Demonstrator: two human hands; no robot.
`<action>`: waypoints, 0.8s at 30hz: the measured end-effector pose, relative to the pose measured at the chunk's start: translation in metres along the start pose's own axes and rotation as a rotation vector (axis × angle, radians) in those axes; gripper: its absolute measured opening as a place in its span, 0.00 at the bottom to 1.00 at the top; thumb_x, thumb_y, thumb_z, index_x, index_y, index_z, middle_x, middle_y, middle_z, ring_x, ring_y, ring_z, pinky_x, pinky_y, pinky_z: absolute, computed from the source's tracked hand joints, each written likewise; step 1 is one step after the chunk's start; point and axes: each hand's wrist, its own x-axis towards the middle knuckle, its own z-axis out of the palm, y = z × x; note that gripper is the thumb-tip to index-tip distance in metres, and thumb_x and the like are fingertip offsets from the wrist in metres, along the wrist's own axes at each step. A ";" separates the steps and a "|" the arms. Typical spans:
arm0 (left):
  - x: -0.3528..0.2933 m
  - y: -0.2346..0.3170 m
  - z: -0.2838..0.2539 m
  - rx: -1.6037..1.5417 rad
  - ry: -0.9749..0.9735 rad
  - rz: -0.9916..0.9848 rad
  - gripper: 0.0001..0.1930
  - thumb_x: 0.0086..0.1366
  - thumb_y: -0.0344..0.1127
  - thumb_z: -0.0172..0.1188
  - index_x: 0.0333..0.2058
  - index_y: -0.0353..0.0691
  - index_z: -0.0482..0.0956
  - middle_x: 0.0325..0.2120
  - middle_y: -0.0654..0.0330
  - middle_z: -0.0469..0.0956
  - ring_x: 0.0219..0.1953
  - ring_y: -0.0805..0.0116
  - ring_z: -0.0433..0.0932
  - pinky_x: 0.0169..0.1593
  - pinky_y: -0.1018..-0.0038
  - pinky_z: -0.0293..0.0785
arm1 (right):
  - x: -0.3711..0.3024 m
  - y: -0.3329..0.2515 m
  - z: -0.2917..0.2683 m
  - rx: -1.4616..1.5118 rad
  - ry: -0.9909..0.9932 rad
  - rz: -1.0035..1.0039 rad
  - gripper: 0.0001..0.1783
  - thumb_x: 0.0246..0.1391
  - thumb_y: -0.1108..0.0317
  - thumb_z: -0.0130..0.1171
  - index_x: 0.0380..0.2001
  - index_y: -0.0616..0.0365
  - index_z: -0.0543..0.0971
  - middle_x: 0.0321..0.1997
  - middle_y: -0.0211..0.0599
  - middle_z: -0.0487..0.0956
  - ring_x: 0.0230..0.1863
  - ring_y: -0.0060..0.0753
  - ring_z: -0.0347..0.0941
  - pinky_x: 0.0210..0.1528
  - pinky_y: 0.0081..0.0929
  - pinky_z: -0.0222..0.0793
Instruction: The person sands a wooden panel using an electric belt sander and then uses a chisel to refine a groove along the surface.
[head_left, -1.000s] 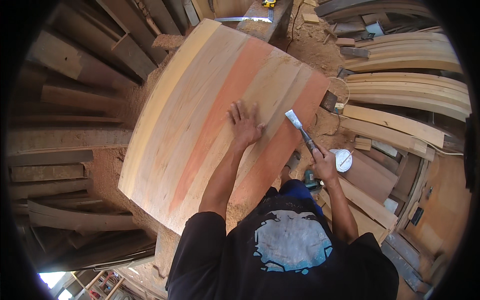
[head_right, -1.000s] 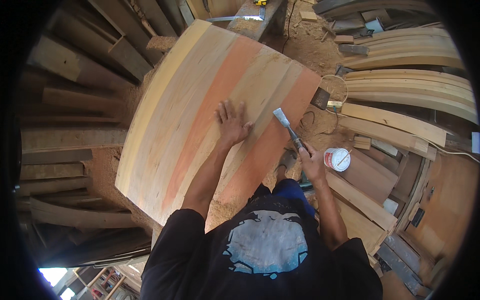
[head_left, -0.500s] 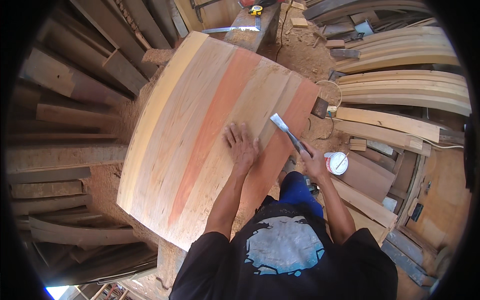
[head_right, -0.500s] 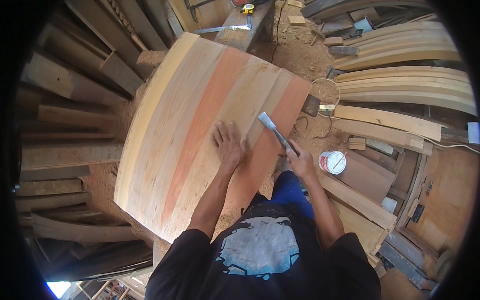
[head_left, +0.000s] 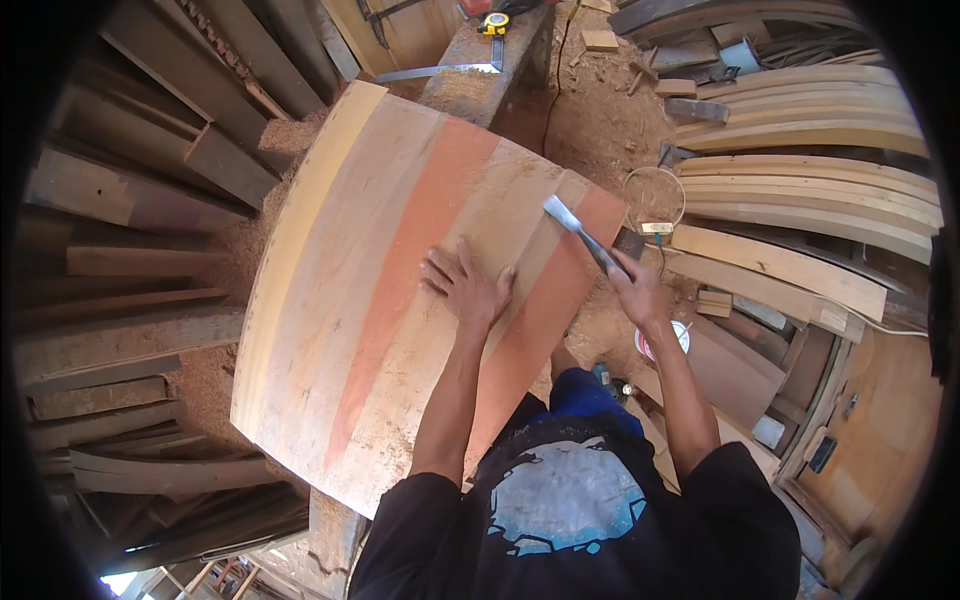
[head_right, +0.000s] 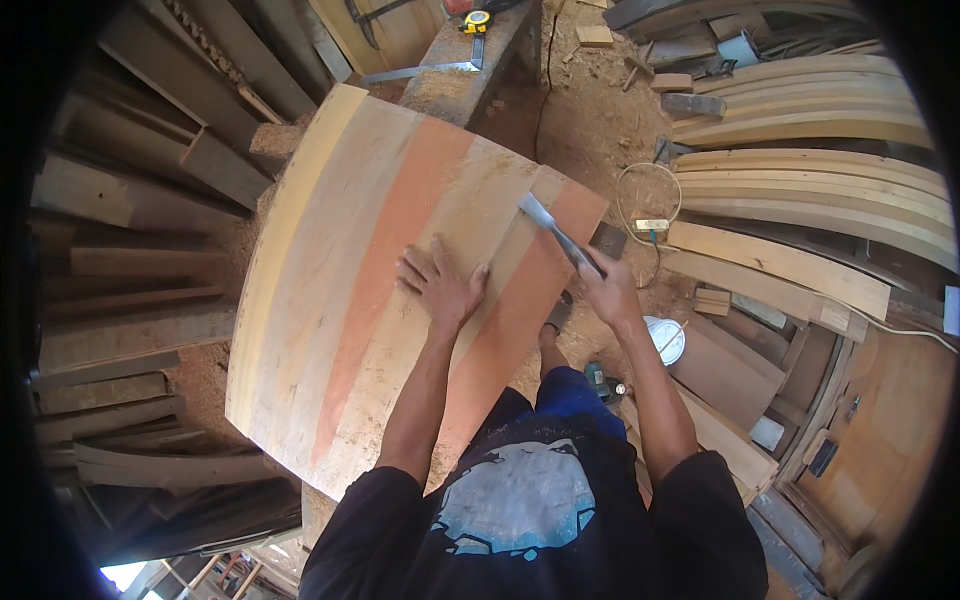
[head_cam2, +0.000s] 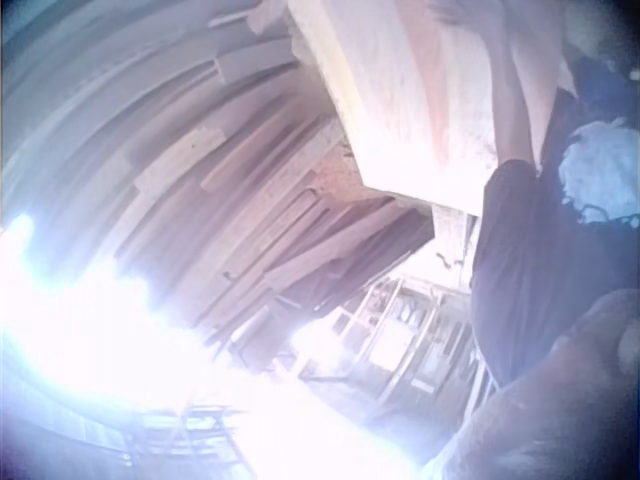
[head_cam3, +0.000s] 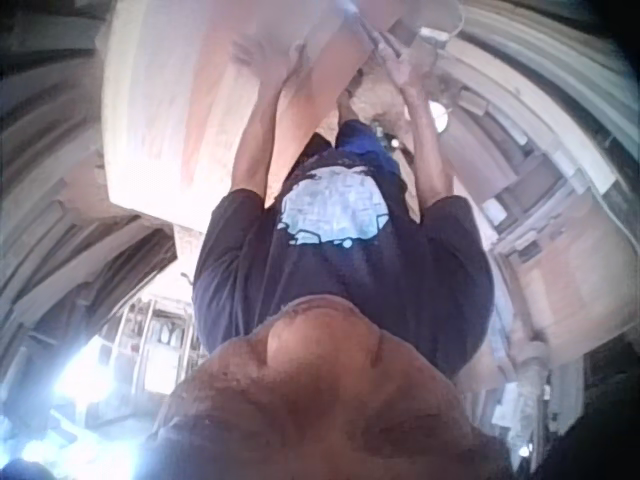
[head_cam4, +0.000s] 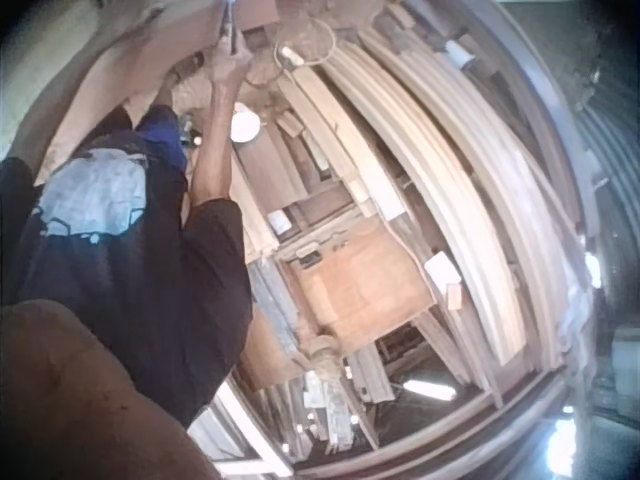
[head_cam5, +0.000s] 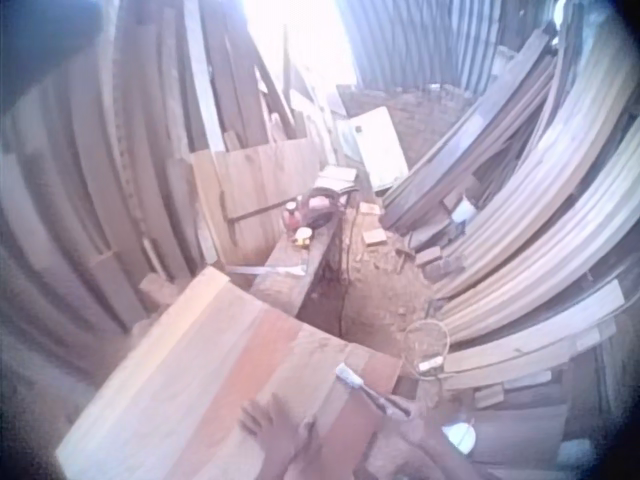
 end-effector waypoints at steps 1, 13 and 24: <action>0.007 0.010 0.001 0.003 0.025 -0.005 0.57 0.58 0.69 0.61 0.74 0.38 0.46 0.73 0.27 0.33 0.73 0.21 0.25 0.68 0.28 0.20 | 0.019 -0.005 0.000 0.001 -0.003 0.006 0.21 0.62 0.62 0.57 0.55 0.60 0.81 0.23 0.31 0.75 0.28 0.21 0.71 0.32 0.26 0.69; 0.017 0.152 -0.062 -0.443 -0.198 0.710 0.50 0.52 0.34 0.73 0.71 0.43 0.54 0.58 0.42 0.71 0.60 0.43 0.70 0.63 0.50 0.65 | 0.012 -0.087 -0.052 -0.702 -0.175 -0.388 0.29 0.54 0.59 0.62 0.58 0.58 0.76 0.37 0.56 0.82 0.39 0.55 0.81 0.44 0.44 0.76; -0.007 0.183 -0.077 -1.062 0.134 0.866 0.12 0.56 0.32 0.73 0.34 0.40 0.78 0.27 0.58 0.76 0.35 0.56 0.77 0.42 0.64 0.72 | 0.051 0.004 -0.001 -0.339 -0.115 -0.570 0.27 0.55 0.67 0.65 0.59 0.58 0.74 0.51 0.42 0.78 0.51 0.41 0.76 0.56 0.33 0.71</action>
